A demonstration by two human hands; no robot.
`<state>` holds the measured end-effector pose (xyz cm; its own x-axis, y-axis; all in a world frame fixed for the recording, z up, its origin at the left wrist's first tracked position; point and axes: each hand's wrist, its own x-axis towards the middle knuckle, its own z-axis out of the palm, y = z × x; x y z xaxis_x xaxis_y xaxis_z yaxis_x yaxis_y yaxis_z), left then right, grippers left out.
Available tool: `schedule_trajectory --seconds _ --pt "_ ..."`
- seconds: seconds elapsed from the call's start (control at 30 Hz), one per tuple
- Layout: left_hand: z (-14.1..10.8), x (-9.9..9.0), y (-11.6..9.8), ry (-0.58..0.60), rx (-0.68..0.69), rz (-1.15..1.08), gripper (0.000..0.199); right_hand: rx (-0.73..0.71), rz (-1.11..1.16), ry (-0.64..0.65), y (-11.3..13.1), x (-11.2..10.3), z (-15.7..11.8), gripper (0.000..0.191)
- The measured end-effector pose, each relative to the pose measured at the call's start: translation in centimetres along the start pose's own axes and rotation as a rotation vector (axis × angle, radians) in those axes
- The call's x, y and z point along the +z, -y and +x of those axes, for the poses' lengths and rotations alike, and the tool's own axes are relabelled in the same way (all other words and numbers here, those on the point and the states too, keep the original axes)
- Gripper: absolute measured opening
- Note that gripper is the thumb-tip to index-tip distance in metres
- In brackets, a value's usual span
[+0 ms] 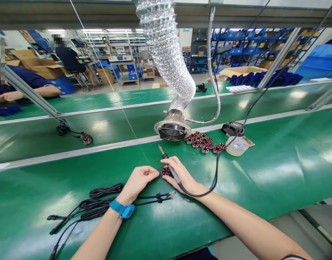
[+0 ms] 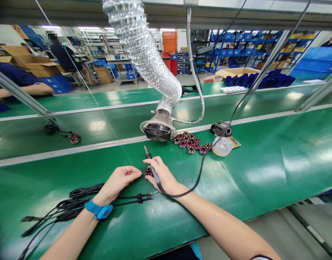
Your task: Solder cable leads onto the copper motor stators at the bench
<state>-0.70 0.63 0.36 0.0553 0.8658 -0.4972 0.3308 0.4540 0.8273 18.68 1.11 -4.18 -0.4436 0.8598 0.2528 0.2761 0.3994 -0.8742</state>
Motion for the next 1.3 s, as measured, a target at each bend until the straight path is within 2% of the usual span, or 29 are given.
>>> schedule_trajectory --seconds 0.2,0.33,0.53,0.63,0.73,0.87,1.03,1.2,1.3 --pt "0.0 0.4 0.1 -0.022 0.005 0.005 0.039 0.002 0.003 0.006 0.1 0.0 0.0 0.054" --pt "0.0 0.2 -0.2 -0.023 0.007 0.052 0.042 -0.057 -0.036 0.003 0.3 -0.1 0.3 0.057" --pt "-0.1 0.1 -0.4 0.041 0.055 0.142 0.051 -0.110 -0.098 0.044 0.4 0.1 0.6 0.054" --pt "-0.2 0.4 -0.6 0.130 0.002 0.121 0.053 -0.091 -0.159 0.092 0.3 0.4 0.4 0.051" --pt "-0.4 0.8 -1.1 0.191 -0.084 -0.023 0.052 -0.056 -0.169 0.047 0.4 1.0 0.1 0.049" --pt "-0.2 1.1 -1.0 0.057 -0.148 -0.272 0.044 -0.002 -0.090 -0.100 0.9 2.0 -0.1 0.044" --pt "0.9 0.7 -0.4 -0.071 -0.165 -0.411 0.025 -0.053 -0.141 -0.032 1.5 1.6 0.1 0.050" --pt "1.8 -0.4 -1.5 -0.208 -0.185 -0.441 0.003 -0.117 -0.407 -0.060 2.0 -1.3 -0.3 0.043" --pt "2.8 -1.2 -2.3 -0.273 -0.152 -0.429 0.010 -0.156 -0.571 -0.165 2.1 -4.0 -1.7 0.031"
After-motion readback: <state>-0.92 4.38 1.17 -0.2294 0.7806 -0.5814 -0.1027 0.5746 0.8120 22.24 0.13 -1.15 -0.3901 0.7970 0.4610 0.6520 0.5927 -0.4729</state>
